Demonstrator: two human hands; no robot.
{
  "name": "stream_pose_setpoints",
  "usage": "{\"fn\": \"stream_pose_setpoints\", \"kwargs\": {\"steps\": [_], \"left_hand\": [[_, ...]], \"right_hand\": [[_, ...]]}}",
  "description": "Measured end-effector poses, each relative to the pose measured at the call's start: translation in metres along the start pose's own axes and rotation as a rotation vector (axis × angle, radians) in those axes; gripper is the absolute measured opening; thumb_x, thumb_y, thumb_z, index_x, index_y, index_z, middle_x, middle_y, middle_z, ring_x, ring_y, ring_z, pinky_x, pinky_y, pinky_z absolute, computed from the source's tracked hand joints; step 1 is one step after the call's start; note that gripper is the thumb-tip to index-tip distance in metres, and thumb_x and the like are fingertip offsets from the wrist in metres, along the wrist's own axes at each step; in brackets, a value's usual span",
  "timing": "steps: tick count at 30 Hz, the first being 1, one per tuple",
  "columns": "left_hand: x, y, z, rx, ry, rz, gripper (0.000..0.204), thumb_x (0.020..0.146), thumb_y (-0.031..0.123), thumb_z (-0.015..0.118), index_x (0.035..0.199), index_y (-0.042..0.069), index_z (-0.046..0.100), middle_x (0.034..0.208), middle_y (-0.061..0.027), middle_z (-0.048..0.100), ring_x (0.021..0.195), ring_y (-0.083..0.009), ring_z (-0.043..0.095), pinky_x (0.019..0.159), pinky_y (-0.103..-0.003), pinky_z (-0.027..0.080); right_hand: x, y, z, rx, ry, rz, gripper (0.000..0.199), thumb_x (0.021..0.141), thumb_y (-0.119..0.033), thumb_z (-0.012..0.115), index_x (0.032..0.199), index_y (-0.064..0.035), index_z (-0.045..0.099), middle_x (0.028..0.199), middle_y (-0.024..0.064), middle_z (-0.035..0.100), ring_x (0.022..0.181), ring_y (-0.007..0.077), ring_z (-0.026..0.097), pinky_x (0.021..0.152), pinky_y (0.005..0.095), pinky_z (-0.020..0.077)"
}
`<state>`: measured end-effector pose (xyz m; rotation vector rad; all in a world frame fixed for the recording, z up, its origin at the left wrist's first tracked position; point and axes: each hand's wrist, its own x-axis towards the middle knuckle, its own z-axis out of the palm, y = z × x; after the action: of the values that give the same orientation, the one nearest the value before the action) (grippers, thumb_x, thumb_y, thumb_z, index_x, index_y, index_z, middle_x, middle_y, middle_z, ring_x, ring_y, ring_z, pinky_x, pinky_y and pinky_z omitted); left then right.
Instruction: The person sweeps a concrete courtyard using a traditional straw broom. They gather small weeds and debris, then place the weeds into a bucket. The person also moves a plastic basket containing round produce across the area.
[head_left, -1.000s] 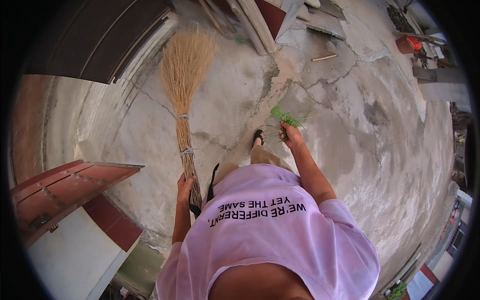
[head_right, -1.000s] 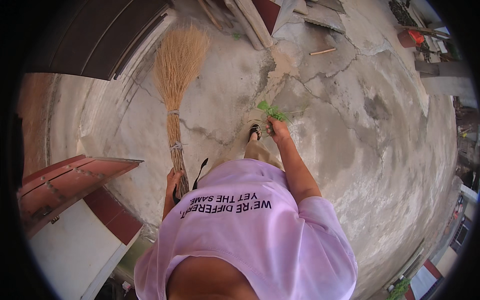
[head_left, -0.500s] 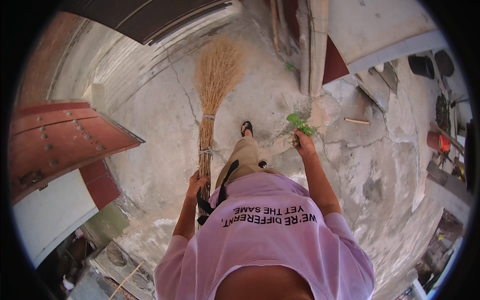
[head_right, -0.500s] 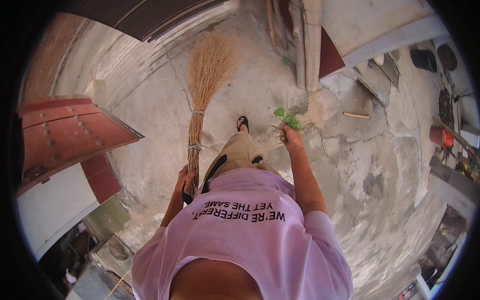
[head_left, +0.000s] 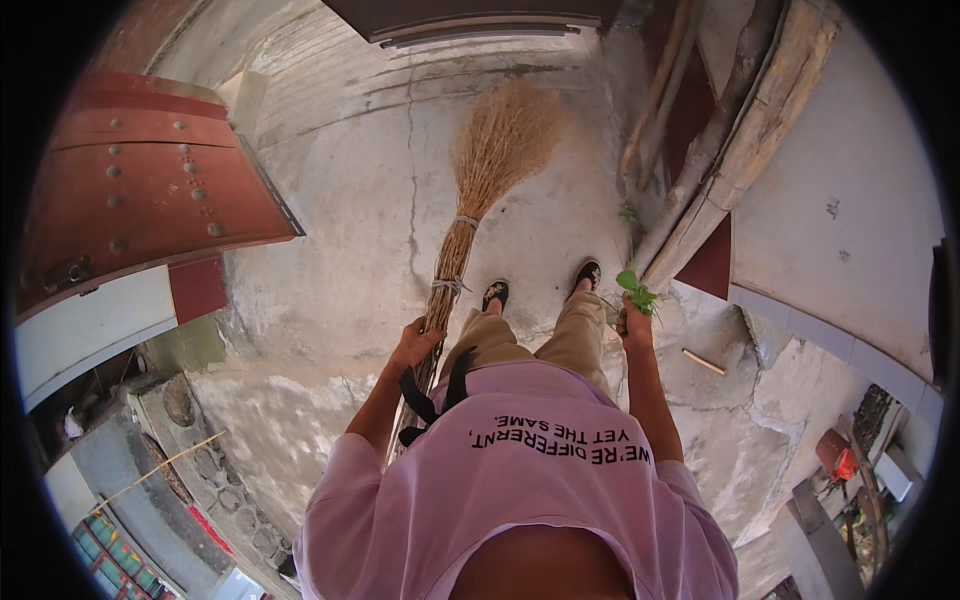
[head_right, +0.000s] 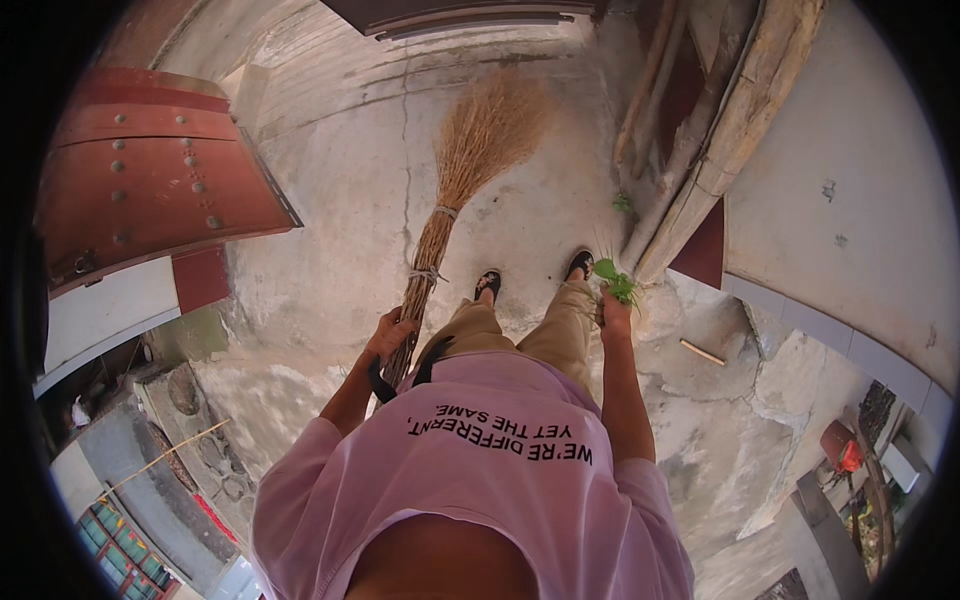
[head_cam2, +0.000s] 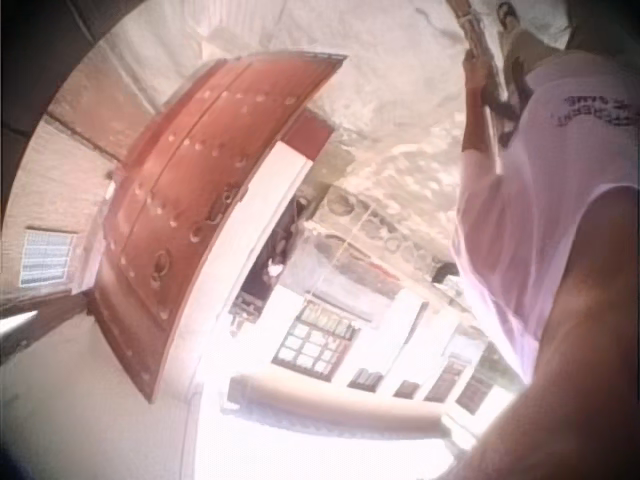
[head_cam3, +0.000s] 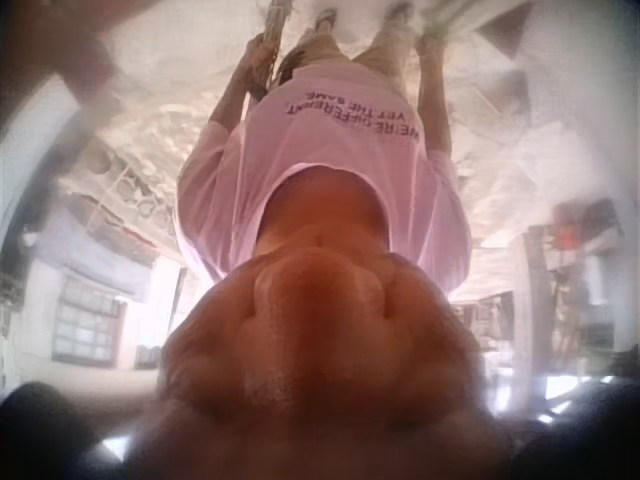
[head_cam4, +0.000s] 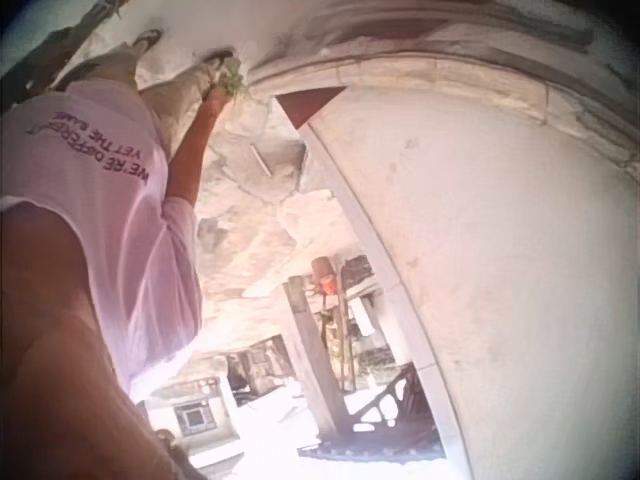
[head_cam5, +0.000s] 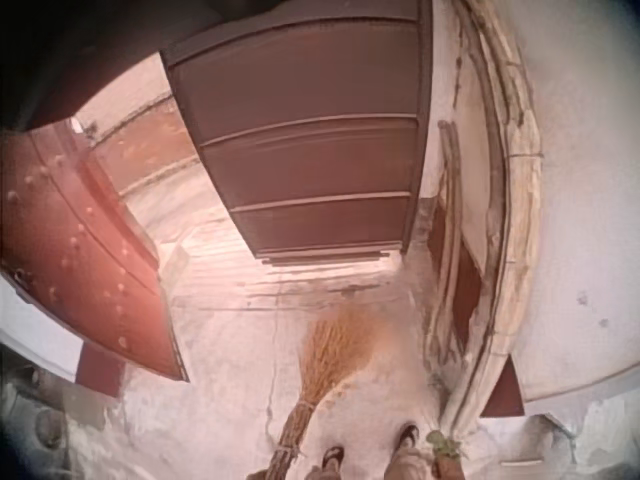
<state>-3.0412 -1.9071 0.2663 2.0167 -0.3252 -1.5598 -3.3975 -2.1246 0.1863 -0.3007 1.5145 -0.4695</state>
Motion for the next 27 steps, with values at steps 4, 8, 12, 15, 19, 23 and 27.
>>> {"fn": "stream_pose_setpoints", "kwargs": {"steps": [4, 8, 12, 15, 19, 23, 27], "left_hand": [[0.000, 0.031, 0.066, -0.167, 0.069, -0.026, 0.036, 0.066, 0.025, 0.059, 0.091, 0.001, 0.051, 0.066, -0.0005, 0.049, 0.054, -0.0083, 0.045, 0.049, -0.024, 0.038], [0.015, 0.030, 0.103, -0.246, 0.058, -0.037, 0.032, 0.067, 0.024, 0.059, 0.091, 0.003, 0.051, 0.068, 0.0018, 0.048, 0.058, -0.0074, 0.043, 0.052, -0.022, 0.036], [0.043, 0.029, 0.123, -0.234, 0.129, -0.192, 0.029, 0.067, 0.021, 0.058, 0.089, 0.005, 0.052, 0.067, 0.0022, 0.047, 0.058, -0.0073, 0.042, 0.052, -0.022, 0.036], [0.074, 0.027, 0.131, -0.234, 0.123, -0.252, 0.026, 0.066, 0.020, 0.058, 0.086, 0.006, 0.050, 0.065, 0.0017, 0.046, 0.055, -0.0075, 0.043, 0.049, -0.022, 0.035], [0.105, 0.005, 0.144, -0.304, 0.122, -0.339, 0.029, 0.066, 0.021, 0.060, 0.087, 0.004, 0.051, 0.065, 0.0024, 0.045, 0.053, -0.0062, 0.040, 0.047, -0.021, 0.033], [0.126, -0.014, 0.143, -0.321, 0.105, -0.447, 0.027, 0.066, 0.020, 0.059, 0.085, 0.004, 0.049, 0.064, 0.0019, 0.045, 0.052, -0.0066, 0.040, 0.046, -0.021, 0.033], [0.146, -0.039, 0.142, -0.313, 0.061, -0.517, 0.029, 0.065, 0.022, 0.059, 0.084, 0.003, 0.047, 0.062, 0.0005, 0.044, 0.052, -0.0072, 0.041, 0.045, -0.021, 0.034]], "right_hand": [[0.058, -0.057, -0.009, -0.316, 0.029, -0.093, 0.025, 0.075, -0.025, 0.060, 0.063, -0.0116, 0.042, 0.049, -0.0018, 0.038, 0.035, 0.0091, 0.034, 0.032, 0.0246, 0.0247], [0.125, -0.080, -0.027, -0.670, 0.039, -0.205, 0.026, 0.074, -0.029, 0.058, 0.063, -0.0084, 0.048, 0.048, -0.0003, 0.041, 0.036, 0.0101, 0.038, 0.033, 0.0265, 0.0266], [0.193, -0.076, -0.024, -0.764, 0.033, -0.252, 0.028, 0.073, -0.033, 0.057, 0.066, -0.0064, 0.051, 0.048, 0.0008, 0.044, 0.038, 0.0115, 0.041, 0.036, 0.0279, 0.0315], [0.254, -0.055, -0.031, -0.831, 0.100, -0.258, 0.028, 0.072, -0.033, 0.058, 0.069, -0.0059, 0.053, 0.050, 0.0024, 0.047, 0.039, 0.0124, 0.044, 0.037, 0.0284, 0.0352], [0.313, -0.041, -0.021, -0.723, 0.167, -0.060, 0.024, 0.072, -0.029, 0.057, 0.070, -0.0056, 0.052, 0.050, 0.0029, 0.048, 0.040, 0.0116, 0.047, 0.036, 0.0270, 0.0375], [0.394, -0.007, -0.023, -0.734, 0.176, -0.013, 0.019, 0.074, -0.025, 0.055, 0.069, -0.0064, 0.051, 0.051, 0.0024, 0.049, 0.041, 0.0110, 0.048, 0.036, 0.0261, 0.0393], [0.518, 0.045, -0.085, -1.102, 0.189, -0.267, 0.017, 0.074, -0.020, 0.053, 0.068, -0.0051, 0.050, 0.054, 0.0044, 0.051, 0.043, 0.0121, 0.050, 0.036, 0.0268, 0.0399]]}}
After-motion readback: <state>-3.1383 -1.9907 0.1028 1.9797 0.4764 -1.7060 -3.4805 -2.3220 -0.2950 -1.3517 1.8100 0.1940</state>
